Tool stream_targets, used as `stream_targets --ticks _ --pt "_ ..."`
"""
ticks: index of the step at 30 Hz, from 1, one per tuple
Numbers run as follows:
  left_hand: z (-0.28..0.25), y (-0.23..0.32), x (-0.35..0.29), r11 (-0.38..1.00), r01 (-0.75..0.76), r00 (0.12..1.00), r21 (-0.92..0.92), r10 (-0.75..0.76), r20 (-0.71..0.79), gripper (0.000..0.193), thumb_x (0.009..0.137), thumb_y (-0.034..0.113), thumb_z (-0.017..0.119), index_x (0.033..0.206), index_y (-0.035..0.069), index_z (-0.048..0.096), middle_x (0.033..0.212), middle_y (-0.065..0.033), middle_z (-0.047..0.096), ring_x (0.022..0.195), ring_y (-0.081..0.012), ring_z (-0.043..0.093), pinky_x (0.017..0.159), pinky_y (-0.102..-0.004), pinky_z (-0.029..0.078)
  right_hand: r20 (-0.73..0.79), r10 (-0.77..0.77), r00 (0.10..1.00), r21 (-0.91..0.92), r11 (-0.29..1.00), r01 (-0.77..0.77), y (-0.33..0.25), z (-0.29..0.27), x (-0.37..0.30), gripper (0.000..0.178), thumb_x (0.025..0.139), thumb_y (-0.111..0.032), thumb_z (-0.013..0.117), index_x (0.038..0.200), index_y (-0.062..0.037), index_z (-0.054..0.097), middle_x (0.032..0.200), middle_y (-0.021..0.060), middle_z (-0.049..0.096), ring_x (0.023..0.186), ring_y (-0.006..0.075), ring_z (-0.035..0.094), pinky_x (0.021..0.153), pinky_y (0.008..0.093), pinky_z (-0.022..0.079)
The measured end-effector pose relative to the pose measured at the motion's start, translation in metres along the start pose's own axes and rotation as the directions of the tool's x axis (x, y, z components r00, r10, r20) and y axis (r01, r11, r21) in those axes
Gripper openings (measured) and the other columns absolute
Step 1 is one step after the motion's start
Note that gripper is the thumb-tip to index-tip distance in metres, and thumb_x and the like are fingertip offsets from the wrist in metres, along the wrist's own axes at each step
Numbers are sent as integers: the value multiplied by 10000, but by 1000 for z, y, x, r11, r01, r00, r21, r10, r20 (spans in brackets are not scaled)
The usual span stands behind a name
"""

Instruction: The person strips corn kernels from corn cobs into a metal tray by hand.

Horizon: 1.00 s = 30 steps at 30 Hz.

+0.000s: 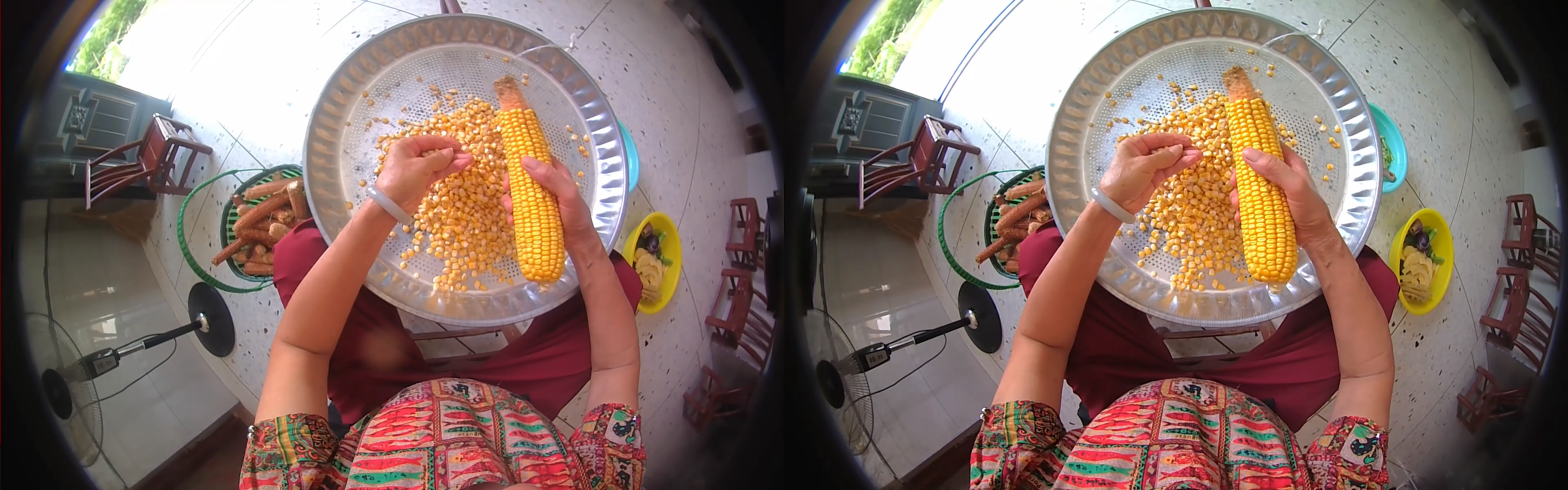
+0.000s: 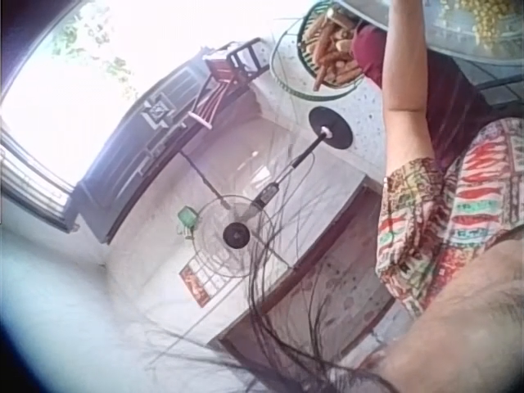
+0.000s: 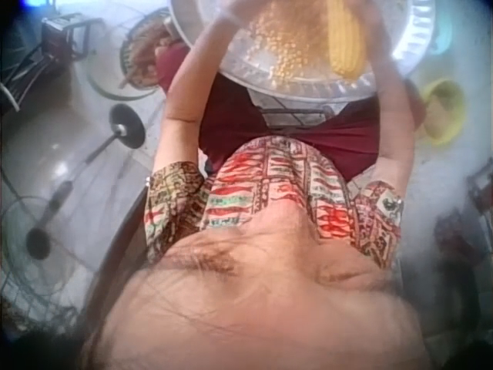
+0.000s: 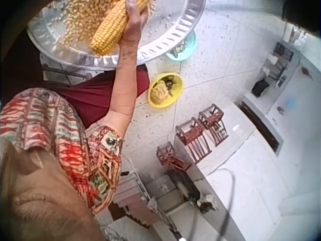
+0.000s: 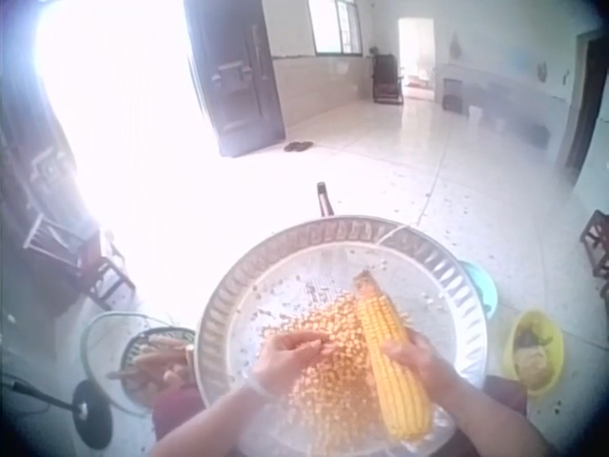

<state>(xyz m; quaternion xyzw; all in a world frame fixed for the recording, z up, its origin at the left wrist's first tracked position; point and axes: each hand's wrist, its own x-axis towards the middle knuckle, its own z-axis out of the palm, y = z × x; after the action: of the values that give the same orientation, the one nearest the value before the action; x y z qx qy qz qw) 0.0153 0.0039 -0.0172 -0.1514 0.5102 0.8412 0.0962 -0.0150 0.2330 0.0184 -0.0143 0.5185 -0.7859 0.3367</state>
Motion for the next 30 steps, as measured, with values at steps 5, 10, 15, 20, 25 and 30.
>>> stream_targets --ticks 5,10,15,20,25,30 --pt "-9 7 -4 999 32 984 -36 -26 174 220 1016 63 565 1182 -66 630 925 -86 675 818 -122 657 731 -219 570 -10 6 1000 -36 999 -7 -1 2 -1 496 894 -320 713 1214 -11 493 870 110 638 651 176 685 552 308 612" --pt "1 7 -6 982 49 969 -184 -3 246 214 1010 55 569 1186 -44 639 899 -66 661 745 -103 612 671 -210 533 -13 6 1000 -32 999 -7 -1 1 -1 509 890 -320 716 1229 -10 497 880 109 643 655 175 688 561 304 614" --pt "6 9 -9 982 48 958 -185 7 285 193 991 37 576 1157 -37 643 899 -69 658 738 -104 598 672 -216 528 -14 4 1000 -53 999 -5 0 1 0 511 887 -312 720 1234 -9 500 890 104 645 660 172 688 570 297 611" --pt "8 10 -10 986 1 970 -166 40 239 112 967 25 546 1038 10 631 785 -44 607 602 -87 494 554 -216 411 -2 6 1000 -70 998 -6 1 2 -1 492 889 -302 719 1222 -9 508 890 96 644 655 166 683 572 292 601" --pt "12 10 -11 984 0 974 -180 40 222 115 947 12 529 1007 21 628 712 -34 562 533 -80 413 512 -221 338 1 5 1000 -70 998 -5 2 4 -1 477 893 -298 716 1216 -11 512 880 91 644 652 159 680 578 290 598" --pt "12 9 -9 984 -26 985 -178 56 165 118 934 8 529 990 14 633 656 -40 539 501 -80 388 482 -225 321 19 5 1000 -141 990 -2 3 3 -1 439 922 -323 633 1206 -16 498 879 90 645 678 154 673 579 283 592"
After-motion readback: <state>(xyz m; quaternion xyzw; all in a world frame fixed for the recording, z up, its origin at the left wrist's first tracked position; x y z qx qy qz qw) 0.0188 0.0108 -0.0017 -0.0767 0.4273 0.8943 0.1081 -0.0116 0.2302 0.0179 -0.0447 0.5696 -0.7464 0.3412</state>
